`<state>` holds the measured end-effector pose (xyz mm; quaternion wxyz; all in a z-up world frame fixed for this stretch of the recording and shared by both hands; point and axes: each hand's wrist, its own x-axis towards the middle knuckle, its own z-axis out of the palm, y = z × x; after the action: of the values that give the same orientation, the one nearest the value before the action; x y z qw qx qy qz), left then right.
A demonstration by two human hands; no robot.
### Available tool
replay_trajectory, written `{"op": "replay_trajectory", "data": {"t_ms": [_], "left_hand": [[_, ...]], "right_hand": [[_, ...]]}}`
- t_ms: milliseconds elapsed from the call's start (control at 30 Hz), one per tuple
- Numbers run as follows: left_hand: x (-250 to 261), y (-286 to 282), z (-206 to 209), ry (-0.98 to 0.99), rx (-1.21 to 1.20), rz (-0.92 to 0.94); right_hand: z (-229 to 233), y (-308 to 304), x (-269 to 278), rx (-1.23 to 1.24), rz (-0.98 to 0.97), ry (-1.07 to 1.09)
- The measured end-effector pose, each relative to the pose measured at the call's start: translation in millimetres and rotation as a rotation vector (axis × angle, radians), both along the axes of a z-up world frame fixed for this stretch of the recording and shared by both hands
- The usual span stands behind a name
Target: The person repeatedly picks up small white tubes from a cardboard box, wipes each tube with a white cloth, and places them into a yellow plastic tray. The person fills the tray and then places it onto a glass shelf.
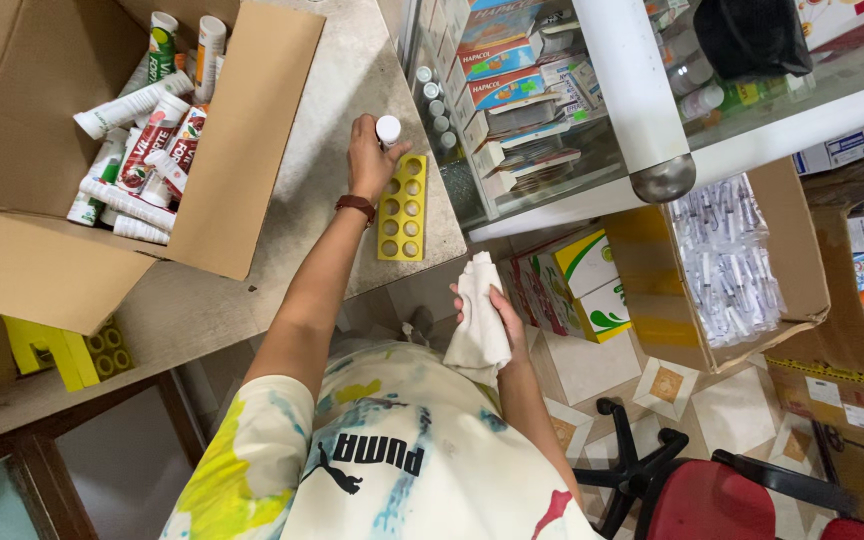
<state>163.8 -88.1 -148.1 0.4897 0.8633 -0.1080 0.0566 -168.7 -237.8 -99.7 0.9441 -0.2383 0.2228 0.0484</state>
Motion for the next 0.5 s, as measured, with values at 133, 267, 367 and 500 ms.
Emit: {"op": "replay_trajectory", "data": {"t_ms": [133,267,367,500], "left_hand": [[-1.9,0.3,9.6,0.067,0.011,-0.039],[-4.7,1.3,15.7,0.113,0.020,-0.083],[-4.6,0.6,15.3,0.054,0.043,-0.098],[-8.2,2.8,16.6,-0.004,0.028,-0.148]], "right_hand": [[1.9,-1.6,3.0,-0.014,0.016,-0.019],[4.2,-0.7,4.8,-0.026,0.018,-0.021],[1.0,-1.8,6.4,-0.015,0.030,-0.021],[-6.9,-4.2,9.9,0.000,0.058,-0.065]]}}
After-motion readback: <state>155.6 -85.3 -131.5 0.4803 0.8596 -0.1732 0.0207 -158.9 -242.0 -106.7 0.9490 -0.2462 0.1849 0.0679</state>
